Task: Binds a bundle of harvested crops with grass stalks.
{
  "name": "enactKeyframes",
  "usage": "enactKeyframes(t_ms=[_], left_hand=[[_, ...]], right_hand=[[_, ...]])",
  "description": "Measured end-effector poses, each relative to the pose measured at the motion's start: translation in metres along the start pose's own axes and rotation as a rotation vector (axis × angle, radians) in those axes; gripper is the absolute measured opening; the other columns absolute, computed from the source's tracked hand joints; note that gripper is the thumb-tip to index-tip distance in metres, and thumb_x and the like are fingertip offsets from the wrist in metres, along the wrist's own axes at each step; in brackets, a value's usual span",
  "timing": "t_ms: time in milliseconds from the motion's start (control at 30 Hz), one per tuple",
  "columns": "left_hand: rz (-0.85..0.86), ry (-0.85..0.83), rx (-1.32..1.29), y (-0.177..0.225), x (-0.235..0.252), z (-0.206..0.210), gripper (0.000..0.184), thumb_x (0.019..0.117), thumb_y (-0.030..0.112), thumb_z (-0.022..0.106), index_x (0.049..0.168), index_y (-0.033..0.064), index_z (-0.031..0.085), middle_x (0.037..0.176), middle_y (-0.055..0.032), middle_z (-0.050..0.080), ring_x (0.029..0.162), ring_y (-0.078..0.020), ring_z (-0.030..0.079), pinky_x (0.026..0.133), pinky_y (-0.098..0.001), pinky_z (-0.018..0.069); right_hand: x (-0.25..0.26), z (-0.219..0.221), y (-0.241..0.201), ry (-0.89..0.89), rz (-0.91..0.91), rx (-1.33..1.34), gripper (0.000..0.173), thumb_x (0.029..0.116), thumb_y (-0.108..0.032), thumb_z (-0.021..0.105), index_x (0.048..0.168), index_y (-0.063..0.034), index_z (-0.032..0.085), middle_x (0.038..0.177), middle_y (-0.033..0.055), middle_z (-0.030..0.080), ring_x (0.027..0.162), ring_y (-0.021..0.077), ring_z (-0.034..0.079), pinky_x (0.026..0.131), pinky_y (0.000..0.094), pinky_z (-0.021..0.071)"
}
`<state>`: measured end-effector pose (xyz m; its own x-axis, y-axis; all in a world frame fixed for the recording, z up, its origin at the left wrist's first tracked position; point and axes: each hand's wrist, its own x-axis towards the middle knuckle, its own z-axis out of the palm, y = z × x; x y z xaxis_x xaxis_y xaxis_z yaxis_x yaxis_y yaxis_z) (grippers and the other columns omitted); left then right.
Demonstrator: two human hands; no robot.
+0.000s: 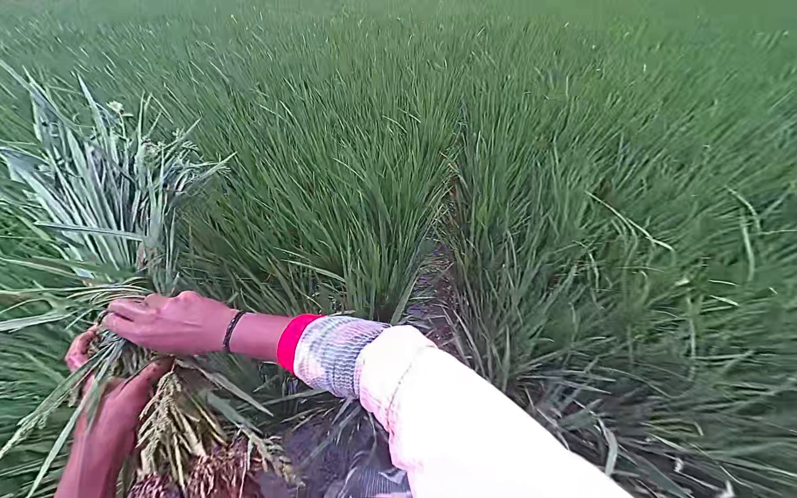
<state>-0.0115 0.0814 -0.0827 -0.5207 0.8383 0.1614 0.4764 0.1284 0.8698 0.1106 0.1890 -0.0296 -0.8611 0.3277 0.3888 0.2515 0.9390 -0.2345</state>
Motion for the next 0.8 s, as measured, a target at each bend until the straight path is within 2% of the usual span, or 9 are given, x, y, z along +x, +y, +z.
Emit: enactKeyframes(t_ms=[33,133,200,367,467,567,700,733,800], left_hand=[[0.026,-0.011,0.005,0.0,0.003,0.001,0.098,0.0774,0.013,0.073,0.159,-0.0002,0.02,0.156,-0.0237,0.037,0.138,-0.0225,0.043,0.112,-0.0379,0.0384],[-0.069,-0.005,-0.011,0.003,0.008,0.003,0.093,0.0764,0.008,0.074,0.156,0.0017,0.027,0.15,-0.0249,0.043,0.132,-0.0258,0.049,0.107,-0.0436,0.0434],[-0.073,-0.033,-0.018,0.002,0.011,0.003,0.089,0.0798,0.006,0.072,0.156,-0.0023,0.027,0.15,-0.0277,0.043,0.133,-0.028,0.049,0.109,-0.0451,0.0427],[0.03,-0.05,-0.057,0.004,0.017,0.006,0.1,0.0695,-0.004,0.073,0.155,-0.0054,0.021,0.154,-0.0278,0.035,0.138,-0.025,0.042,0.113,-0.0379,0.0378],[-0.04,-0.049,-0.066,0.012,0.012,0.011,0.093,0.0747,-0.008,0.071,0.154,-0.0055,0.023,0.15,-0.026,0.039,0.133,-0.0221,0.046,0.11,-0.0351,0.0418],[-0.058,-0.058,-0.032,0.002,0.014,0.015,0.086,0.0758,-0.007,0.072,0.151,-0.0051,0.03,0.146,-0.0251,0.044,0.13,-0.0239,0.05,0.107,-0.038,0.0449],[-0.035,-0.08,-0.044,0.01,0.006,0.017,0.073,0.0802,-0.005,0.07,0.145,-0.0079,0.036,0.135,-0.0226,0.053,0.118,-0.0187,0.055,0.1,-0.0358,0.0487],[-0.007,-0.071,-0.04,0.01,0.005,0.019,0.069,0.081,-0.004,0.07,0.142,-0.009,0.038,0.127,-0.0214,0.056,0.11,-0.0165,0.058,0.094,-0.0349,0.0508],[0.014,-0.073,-0.05,0.014,0.003,0.022,0.069,0.0849,0.0,0.068,0.144,-0.0085,0.035,0.128,-0.0209,0.055,0.109,-0.014,0.058,0.094,-0.033,0.0504]], right_hand=[[-0.001,-0.003,0.002,-0.023,0.011,-0.004,0.042,0.1032,0.001,0.046,0.143,-0.0023,0.056,0.151,0.0137,0.054,0.119,0.034,0.064,0.083,0.0438,0.0558],[-0.003,-0.009,0.005,-0.058,0.038,-0.016,0.043,0.1038,0.0,0.047,0.146,-0.0019,0.054,0.155,0.0135,0.05,0.117,0.0334,0.065,0.084,0.0436,0.0565],[-0.005,-0.011,0.007,-0.047,0.043,-0.008,0.04,0.1033,-0.001,0.048,0.143,-0.0008,0.056,0.151,0.0151,0.053,0.113,0.0337,0.067,0.082,0.0442,0.0568],[-0.006,-0.017,0.009,-0.059,0.056,-0.02,0.036,0.1037,-0.001,0.046,0.137,-0.0009,0.06,0.143,0.0169,0.059,0.097,0.0332,0.071,0.078,0.0455,0.0568],[-0.005,-0.027,0.006,-0.142,0.092,-0.033,0.034,0.1019,-0.003,0.053,0.134,0.0,0.061,0.137,0.0194,0.061,0.101,0.0356,0.069,0.084,0.0487,0.0548],[-0.013,-0.025,0.003,-0.159,0.121,-0.02,0.033,0.1021,-0.003,0.052,0.134,0.0012,0.06,0.135,0.0213,0.062,0.099,0.0361,0.07,0.084,0.0487,0.0556],[-0.022,-0.012,-0.001,-0.119,0.185,-0.032,0.037,0.1036,-0.001,0.047,0.14,0.0002,0.056,0.143,0.0234,0.056,0.095,0.0367,0.071,0.078,0.0473,0.0572],[-0.023,-0.011,-0.003,-0.117,0.223,-0.017,0.039,0.1038,-0.001,0.047,0.142,-0.0012,0.054,0.145,0.0235,0.053,0.096,0.0378,0.07,0.078,0.0479,0.0567],[-0.02,-0.012,-0.005,-0.117,0.302,0.022,0.042,0.1046,-0.001,0.046,0.147,-0.0046,0.052,0.15,0.023,0.05,0.101,0.0396,0.069,0.081,0.0498,0.0559]])
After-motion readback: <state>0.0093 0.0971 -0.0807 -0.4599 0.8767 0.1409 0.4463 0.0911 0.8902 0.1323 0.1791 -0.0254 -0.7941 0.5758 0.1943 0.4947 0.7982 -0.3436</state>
